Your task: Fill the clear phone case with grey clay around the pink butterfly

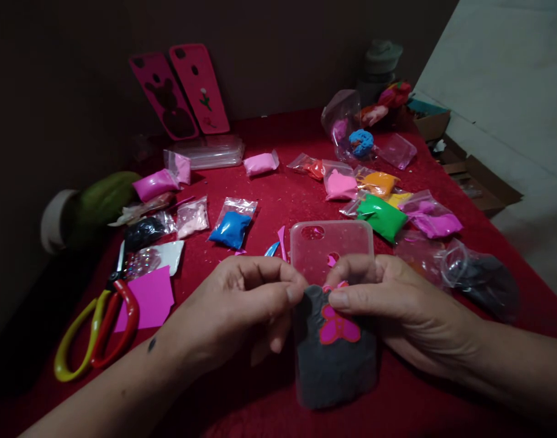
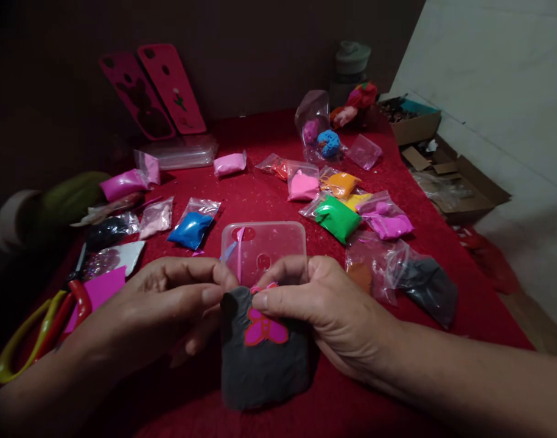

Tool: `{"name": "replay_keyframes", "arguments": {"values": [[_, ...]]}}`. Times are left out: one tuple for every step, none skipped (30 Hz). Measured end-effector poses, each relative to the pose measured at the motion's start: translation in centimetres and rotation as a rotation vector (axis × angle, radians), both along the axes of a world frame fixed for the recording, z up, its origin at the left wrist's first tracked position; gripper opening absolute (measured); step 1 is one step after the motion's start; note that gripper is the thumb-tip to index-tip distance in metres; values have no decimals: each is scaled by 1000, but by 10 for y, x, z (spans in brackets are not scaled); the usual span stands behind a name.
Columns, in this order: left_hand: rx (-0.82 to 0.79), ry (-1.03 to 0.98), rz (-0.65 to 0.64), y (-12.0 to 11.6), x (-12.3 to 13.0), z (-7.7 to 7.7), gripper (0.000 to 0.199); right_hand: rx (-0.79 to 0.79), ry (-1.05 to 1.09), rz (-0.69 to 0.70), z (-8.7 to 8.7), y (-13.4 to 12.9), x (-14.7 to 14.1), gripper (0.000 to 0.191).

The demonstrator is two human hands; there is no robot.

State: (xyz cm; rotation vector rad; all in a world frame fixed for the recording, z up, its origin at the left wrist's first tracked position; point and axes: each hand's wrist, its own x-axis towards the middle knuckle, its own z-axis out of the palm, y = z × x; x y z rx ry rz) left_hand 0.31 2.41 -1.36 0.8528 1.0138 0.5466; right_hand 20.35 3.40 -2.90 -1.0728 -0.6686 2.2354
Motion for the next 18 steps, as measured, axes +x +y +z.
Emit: {"name": "replay_keyframes", "arguments": {"values": [[8, 9, 6, 0, 0, 0, 19, 2, 3, 7, 0, 0, 0, 22], [14, 25, 13, 0, 1, 0, 17, 5, 8, 13, 0, 0, 1, 21], [19, 42, 16, -1, 2, 1, 17, 7, 16, 18, 0, 1, 1, 19], [22, 58, 18, -1, 3, 1, 19, 9, 25, 21, 0, 1, 1, 18], [25, 75, 21, -1, 4, 1, 21, 7, 33, 27, -1, 1, 1, 17], [28, 85, 29, -2, 5, 1, 23, 1, 38, 33, -1, 1, 1, 18], [31, 89, 40, -2, 6, 0, 23, -4, 44, 33, -1, 1, 1, 18], [29, 85, 51, -2, 6, 0, 24, -4, 52, 24, -1, 1, 1, 18], [20, 67, 57, -1, 5, -1, 24, 7, 59, 7, -1, 1, 1, 17], [2, 34, 58, -1, 4, -2, 25, 29, 65, -16, -1, 1, 0, 16], [-22, -17, 50, 0, 3, -2, 25, 52, 72, -41, -1, 2, 0, 15], [-49, -73, 35, 2, 1, -3, 24, 72, 82, -67, -2, 3, 0, 16], [-71, -134, 18, 3, -1, -4, 22, 79, 92, -85, -2, 4, 0, 17], [-89, -193, -2, 4, -2, -4, 20, 69, 104, -95, -2, 5, 1, 18], [-102, -244, -18, 5, -3, -5, 19, 45, 116, -103, -2, 6, 1, 18], [-113, -284, -27, 6, -4, -5, 18, 12, 129, -110, -2, 7, 1, 17], [-124, -316, -29, 7, -4, -6, 15, -20, 139, -114, -3, 8, 1, 17], [-137, -341, -22, 7, -3, -6, 12, -44, 146, -112, -3, 9, 1, 17]]}}
